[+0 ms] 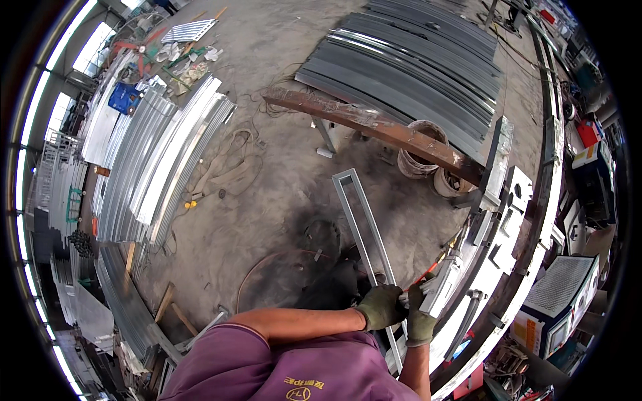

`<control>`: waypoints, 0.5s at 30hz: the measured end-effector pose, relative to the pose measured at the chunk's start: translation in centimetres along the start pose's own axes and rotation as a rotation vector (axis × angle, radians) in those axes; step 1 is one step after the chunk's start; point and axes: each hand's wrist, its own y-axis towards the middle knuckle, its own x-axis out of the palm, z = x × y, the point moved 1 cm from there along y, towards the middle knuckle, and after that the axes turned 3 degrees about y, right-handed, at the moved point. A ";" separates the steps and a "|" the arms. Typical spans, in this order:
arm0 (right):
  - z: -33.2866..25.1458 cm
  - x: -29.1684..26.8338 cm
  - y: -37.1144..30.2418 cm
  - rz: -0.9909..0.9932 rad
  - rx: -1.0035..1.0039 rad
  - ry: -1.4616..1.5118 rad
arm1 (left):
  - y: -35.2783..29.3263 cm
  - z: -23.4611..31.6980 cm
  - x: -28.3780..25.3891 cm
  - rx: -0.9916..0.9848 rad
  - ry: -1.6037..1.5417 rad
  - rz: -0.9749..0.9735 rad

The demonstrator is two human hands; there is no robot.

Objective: The person welds metal frame components using a handheld welding torch. They position and tack weld rectangular metal pieces on a workbench, then lift and weld a larger frame assembly, creating visible sparks and weld beads throughout.

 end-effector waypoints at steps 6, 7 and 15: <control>-0.3 0.3 0.0 0.024 -0.073 0.108 | -1.2 0.3 0.7 0.025 -0.031 0.031; -0.3 0.2 -0.1 0.038 -0.081 0.072 | -1.0 0.3 0.6 0.035 -0.030 0.020; 2.2 -1.4 -2.6 0.142 0.013 -0.029 | 0.7 -4.5 -1.1 0.377 -0.115 0.071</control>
